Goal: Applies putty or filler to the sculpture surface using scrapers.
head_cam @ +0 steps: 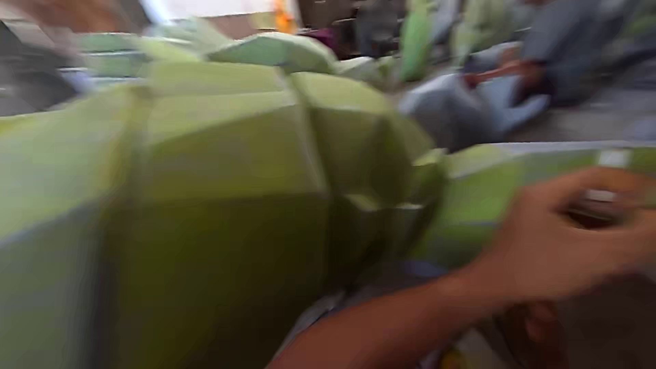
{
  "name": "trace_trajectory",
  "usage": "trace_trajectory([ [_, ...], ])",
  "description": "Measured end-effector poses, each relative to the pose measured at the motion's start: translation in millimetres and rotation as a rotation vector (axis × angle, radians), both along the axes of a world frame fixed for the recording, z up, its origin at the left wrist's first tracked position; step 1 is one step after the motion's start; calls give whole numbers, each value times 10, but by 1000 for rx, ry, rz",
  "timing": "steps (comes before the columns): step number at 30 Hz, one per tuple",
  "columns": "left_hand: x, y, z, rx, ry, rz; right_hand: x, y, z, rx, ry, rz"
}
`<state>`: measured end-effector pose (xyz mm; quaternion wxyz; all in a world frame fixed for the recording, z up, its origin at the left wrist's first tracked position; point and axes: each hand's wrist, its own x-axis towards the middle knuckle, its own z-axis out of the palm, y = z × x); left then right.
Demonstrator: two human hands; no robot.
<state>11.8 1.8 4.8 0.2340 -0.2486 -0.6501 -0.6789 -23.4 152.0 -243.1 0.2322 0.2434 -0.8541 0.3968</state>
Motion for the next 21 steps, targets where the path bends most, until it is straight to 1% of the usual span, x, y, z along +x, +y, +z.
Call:
trace_trajectory([
  [3,46,-176,33,-93,-40,-3,-510,413,112,-128,89,-225],
  [6,-40,-305,-24,-49,-39,18,-924,749,204,-171,155,-391],
  [8,-61,-329,-41,-5,-46,61,-1054,718,218,-130,144,-436],
  [10,-54,-348,-67,7,-68,81,-1034,527,123,-60,82,-486],
  [13,-97,-399,-126,30,-88,88,-818,268,-213,9,-14,-493],
  [15,-143,-402,-151,52,-96,107,-692,257,-467,31,15,-444],
  [16,-163,-393,-153,52,-99,110,-669,313,-518,26,32,-403],
  [17,-183,-383,-157,54,-99,109,-674,404,-504,10,43,-367],
  [19,-224,-363,-169,61,-90,87,-785,614,-330,-72,51,-348],
  [21,-219,-329,-176,63,-93,79,-945,744,-60,-150,39,-408],
])
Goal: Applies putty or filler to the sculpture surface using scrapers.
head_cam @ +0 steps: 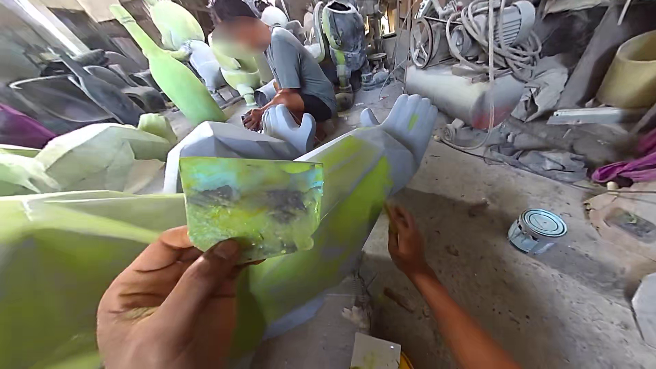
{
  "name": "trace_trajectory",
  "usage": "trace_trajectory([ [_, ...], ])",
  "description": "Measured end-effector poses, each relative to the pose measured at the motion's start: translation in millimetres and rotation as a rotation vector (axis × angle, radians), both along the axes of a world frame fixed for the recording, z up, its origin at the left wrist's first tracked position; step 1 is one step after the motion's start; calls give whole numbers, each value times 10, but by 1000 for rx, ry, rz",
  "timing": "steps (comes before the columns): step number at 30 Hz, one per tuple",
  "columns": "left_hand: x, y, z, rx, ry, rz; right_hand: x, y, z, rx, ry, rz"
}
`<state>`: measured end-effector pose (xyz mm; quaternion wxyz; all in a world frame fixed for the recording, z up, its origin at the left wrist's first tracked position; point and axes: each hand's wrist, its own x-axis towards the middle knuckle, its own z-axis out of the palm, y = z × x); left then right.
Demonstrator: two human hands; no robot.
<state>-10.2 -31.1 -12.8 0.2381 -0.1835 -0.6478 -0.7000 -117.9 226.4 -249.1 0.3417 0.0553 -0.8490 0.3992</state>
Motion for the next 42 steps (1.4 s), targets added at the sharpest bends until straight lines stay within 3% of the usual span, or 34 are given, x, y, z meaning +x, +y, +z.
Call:
trace_trajectory([
  [4,14,33,0,-6,-3,13,-46,-245,278,8,-30,-94],
  [10,-11,80,23,24,-20,23,562,-1096,73,32,-150,-45],
  [16,-16,376,79,-3,31,-45,933,-1484,-92,63,-246,38],
  [21,45,500,127,-59,93,-55,1010,-1348,-68,-66,-174,123],
  [25,131,410,179,-72,104,-25,669,-1178,202,-306,-67,-35],
  [30,179,346,154,-95,108,29,683,-1694,260,-77,-235,-168],
  [34,130,343,112,-97,101,18,874,-1840,135,18,-228,-148],
  [36,114,339,119,-89,100,9,905,-1702,104,-50,-169,-69],
  [40,91,279,139,-54,86,-16,662,-1262,209,-386,-73,-30],
  [42,120,241,135,-39,59,-16,549,-1264,209,-379,-138,-67],
])
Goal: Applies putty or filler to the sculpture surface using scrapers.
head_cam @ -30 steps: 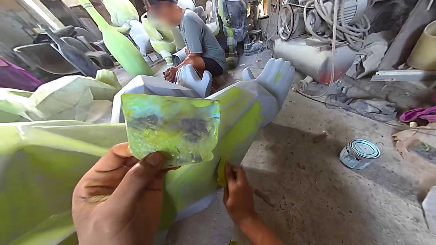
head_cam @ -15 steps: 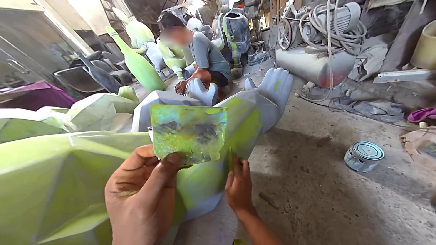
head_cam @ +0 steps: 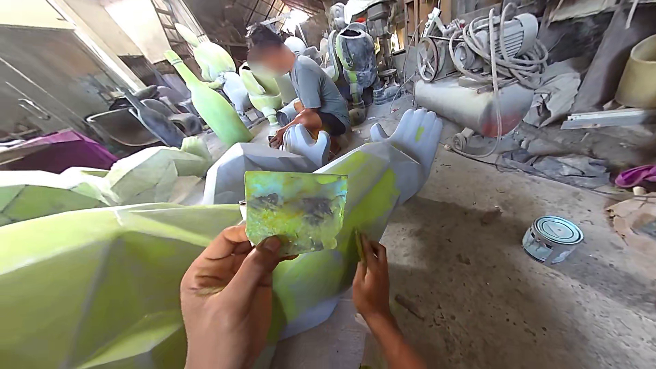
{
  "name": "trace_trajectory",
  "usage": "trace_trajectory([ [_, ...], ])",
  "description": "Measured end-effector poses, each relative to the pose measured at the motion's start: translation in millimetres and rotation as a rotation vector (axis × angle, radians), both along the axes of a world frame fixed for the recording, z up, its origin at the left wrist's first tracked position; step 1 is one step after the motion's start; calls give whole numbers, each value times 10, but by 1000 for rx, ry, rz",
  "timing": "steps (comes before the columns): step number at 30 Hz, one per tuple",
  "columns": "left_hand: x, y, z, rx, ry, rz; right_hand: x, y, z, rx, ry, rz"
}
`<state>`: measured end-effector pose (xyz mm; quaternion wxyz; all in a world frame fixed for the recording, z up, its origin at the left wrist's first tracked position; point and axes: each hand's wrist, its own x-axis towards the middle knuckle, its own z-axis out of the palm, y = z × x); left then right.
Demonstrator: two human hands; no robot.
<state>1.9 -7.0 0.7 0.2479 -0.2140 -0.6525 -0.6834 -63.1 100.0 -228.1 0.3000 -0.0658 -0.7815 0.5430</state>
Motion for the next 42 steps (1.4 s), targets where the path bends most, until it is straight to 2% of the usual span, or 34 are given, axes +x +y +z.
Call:
trace_trajectory([
  [5,8,-69,-26,-5,13,0,186,-452,-29,196,-51,-60],
  [7,-1,-59,-38,4,8,-1,268,-460,-54,238,-46,1],
  [10,-8,-59,-36,12,11,-12,268,-290,42,168,22,86],
  [13,0,-86,-27,16,15,-22,55,-131,241,107,78,-14],
  [18,52,-137,-31,7,-11,3,29,-417,254,275,-17,-112],
  [23,6,-79,-45,12,-16,-4,294,-623,94,389,20,-1],
  [26,-6,-37,-28,0,10,-27,343,-374,132,225,23,136],
  [29,15,-73,-14,-13,15,-33,160,190,153,40,39,76],
  [31,37,-111,-8,1,1,-19,-24,477,61,35,33,1],
  [33,46,-128,1,-5,6,-9,-144,532,-76,94,-3,-12],
  [37,13,-112,-18,-13,14,-34,8,121,-180,283,-106,-41],
  [42,3,-62,-21,-9,-4,-43,439,-434,-243,361,-301,8],
])
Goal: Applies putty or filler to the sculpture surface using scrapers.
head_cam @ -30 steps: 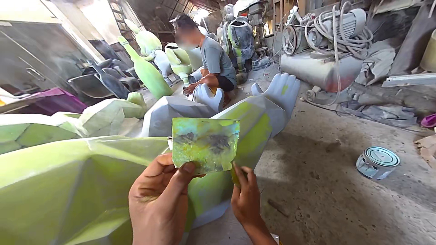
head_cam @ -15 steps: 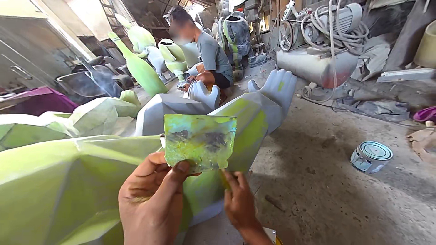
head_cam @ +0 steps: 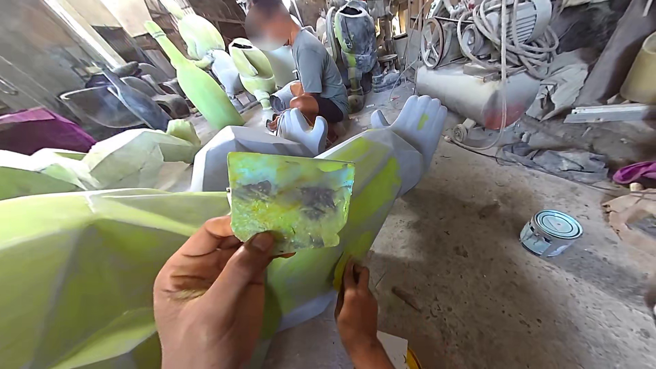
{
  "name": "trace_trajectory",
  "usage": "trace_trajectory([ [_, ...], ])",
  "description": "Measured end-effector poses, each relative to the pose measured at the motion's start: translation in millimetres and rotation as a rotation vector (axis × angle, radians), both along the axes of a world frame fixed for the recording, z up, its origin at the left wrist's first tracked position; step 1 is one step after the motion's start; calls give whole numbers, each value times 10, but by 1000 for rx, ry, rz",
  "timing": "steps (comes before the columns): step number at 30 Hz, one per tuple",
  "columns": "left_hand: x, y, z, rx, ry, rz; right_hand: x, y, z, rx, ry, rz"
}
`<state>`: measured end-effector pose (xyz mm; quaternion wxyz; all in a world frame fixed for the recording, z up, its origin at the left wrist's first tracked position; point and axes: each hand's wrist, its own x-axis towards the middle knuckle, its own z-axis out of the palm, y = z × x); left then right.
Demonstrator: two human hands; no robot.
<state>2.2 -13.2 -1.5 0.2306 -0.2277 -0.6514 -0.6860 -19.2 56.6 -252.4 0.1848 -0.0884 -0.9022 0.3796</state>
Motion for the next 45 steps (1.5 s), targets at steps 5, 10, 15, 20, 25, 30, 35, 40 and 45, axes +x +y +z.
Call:
trace_trajectory([
  [5,-9,110,10,-27,40,-17,131,152,8,-44,40,79],
  [10,47,33,32,-19,11,-7,-415,841,61,-200,246,30],
  [15,53,10,15,-17,12,6,-311,440,-48,-204,218,42],
  [20,11,160,30,-15,2,-2,49,59,-163,-186,144,116],
  [25,-25,188,13,-34,15,-17,-153,584,63,-221,249,191],
  [30,22,96,28,-22,1,-12,-1014,1380,509,-83,325,-12],
  [35,-72,49,-25,-48,12,-29,-993,1014,275,110,226,-45],
  [40,-152,65,-36,7,-28,-36,-786,1194,25,-41,313,85],
  [45,-153,35,-65,6,-35,-61,-1396,1884,753,-231,401,-25],
])
